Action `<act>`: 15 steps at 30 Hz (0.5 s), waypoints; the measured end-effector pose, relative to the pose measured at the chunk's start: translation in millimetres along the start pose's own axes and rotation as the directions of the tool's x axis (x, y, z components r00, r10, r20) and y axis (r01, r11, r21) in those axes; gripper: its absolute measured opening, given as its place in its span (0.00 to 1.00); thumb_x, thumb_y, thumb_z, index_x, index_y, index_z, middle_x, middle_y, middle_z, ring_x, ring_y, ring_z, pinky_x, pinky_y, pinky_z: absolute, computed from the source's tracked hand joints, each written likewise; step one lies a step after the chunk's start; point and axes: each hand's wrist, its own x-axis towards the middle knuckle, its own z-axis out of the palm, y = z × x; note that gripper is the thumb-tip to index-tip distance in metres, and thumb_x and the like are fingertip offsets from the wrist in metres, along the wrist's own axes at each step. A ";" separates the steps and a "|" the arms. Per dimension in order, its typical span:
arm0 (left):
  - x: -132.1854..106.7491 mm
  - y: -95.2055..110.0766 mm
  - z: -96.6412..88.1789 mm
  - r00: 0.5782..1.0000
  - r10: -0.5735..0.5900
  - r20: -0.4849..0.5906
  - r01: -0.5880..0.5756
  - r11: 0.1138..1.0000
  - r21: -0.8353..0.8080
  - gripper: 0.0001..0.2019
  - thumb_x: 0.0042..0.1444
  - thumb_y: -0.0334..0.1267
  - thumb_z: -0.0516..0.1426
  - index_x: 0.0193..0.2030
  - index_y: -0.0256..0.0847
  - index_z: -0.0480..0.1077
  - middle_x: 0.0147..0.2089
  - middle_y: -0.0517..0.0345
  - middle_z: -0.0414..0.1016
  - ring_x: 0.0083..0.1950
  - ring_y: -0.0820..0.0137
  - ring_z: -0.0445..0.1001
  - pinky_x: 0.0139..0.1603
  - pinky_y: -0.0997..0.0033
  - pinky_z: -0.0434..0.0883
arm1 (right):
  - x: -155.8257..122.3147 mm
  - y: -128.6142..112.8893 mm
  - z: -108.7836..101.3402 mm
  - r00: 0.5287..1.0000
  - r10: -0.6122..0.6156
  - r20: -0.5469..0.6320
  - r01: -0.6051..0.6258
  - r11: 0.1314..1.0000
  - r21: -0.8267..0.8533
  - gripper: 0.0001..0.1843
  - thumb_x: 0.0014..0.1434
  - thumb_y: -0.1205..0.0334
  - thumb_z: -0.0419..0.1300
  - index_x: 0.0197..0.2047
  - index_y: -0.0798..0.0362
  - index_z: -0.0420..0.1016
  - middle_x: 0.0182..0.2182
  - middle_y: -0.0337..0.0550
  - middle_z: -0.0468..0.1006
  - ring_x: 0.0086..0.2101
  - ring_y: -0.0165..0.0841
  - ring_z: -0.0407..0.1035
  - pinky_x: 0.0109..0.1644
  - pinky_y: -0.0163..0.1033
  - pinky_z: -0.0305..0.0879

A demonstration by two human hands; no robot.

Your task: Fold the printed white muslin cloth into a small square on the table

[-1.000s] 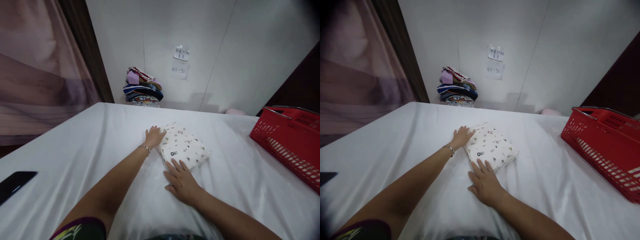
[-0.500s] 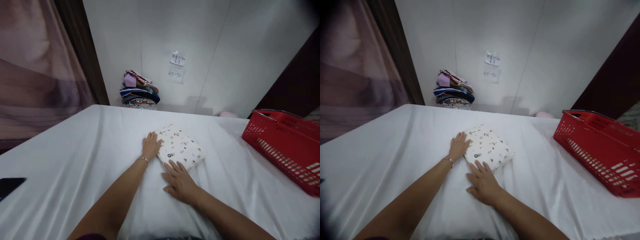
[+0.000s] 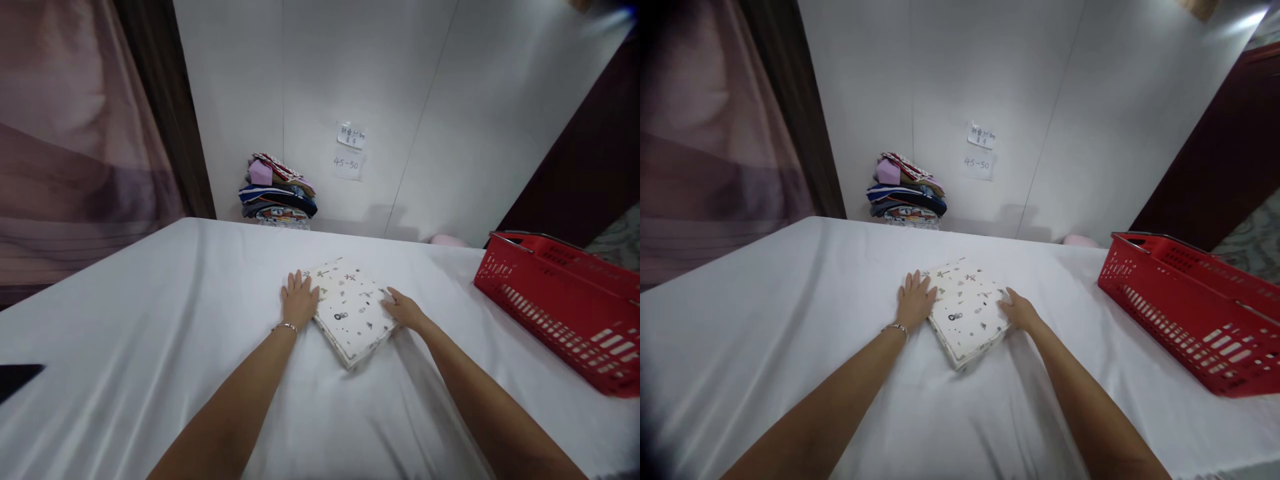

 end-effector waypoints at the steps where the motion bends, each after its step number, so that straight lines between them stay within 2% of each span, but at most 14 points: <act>1: -0.4 0.0 -0.2 1.000 -0.014 0.003 0.014 1.000 -0.005 0.26 0.62 0.49 0.41 0.63 0.42 0.58 0.72 0.48 0.41 0.71 0.53 0.36 0.66 0.43 0.46 | 5.0 5.3 0.0 0.999 0.040 0.031 -0.040 0.999 0.021 0.31 0.60 0.52 0.54 0.63 0.57 0.59 0.57 0.54 0.67 0.55 0.44 0.64 0.58 0.49 0.59; 4: -0.2 -0.7 -1.0 0.998 -0.056 0.026 0.056 0.998 -0.031 0.27 0.62 0.51 0.41 0.64 0.43 0.58 0.72 0.50 0.40 0.71 0.52 0.37 0.66 0.44 0.46 | 13.5 14.5 1.2 0.995 0.081 0.063 -0.085 0.995 0.060 0.34 0.57 0.50 0.57 0.63 0.59 0.60 0.58 0.56 0.66 0.55 0.45 0.64 0.58 0.49 0.59; 9: 2.5 -3.4 -2.3 0.993 -0.116 0.015 0.116 0.992 -0.045 0.27 0.60 0.51 0.44 0.63 0.44 0.59 0.72 0.52 0.42 0.70 0.52 0.43 0.66 0.50 0.50 | 21.1 17.1 -1.8 0.993 0.078 0.089 -0.086 0.992 0.090 0.35 0.48 0.50 0.66 0.57 0.56 0.69 0.56 0.51 0.70 0.53 0.44 0.66 0.57 0.44 0.62; 12: 0.3 -2.9 -3.2 0.992 -0.128 -0.015 0.127 0.991 -0.044 0.26 0.60 0.50 0.46 0.62 0.43 0.61 0.70 0.51 0.47 0.69 0.54 0.47 0.65 0.51 0.51 | 30.2 19.9 -10.2 0.996 0.052 0.069 -0.058 0.994 0.093 0.34 0.49 0.52 0.65 0.57 0.57 0.69 0.54 0.51 0.71 0.51 0.42 0.68 0.55 0.41 0.64; 15: -7.5 0.3 -4.0 0.995 -0.060 -0.077 0.060 0.998 -0.007 0.24 0.58 0.51 0.48 0.57 0.42 0.66 0.66 0.49 0.56 0.68 0.52 0.47 0.65 0.48 0.49 | 44.6 24.6 -20.2 0.999 0.052 0.004 -0.052 0.997 0.050 0.33 0.51 0.54 0.64 0.58 0.58 0.67 0.53 0.54 0.72 0.50 0.44 0.69 0.53 0.43 0.65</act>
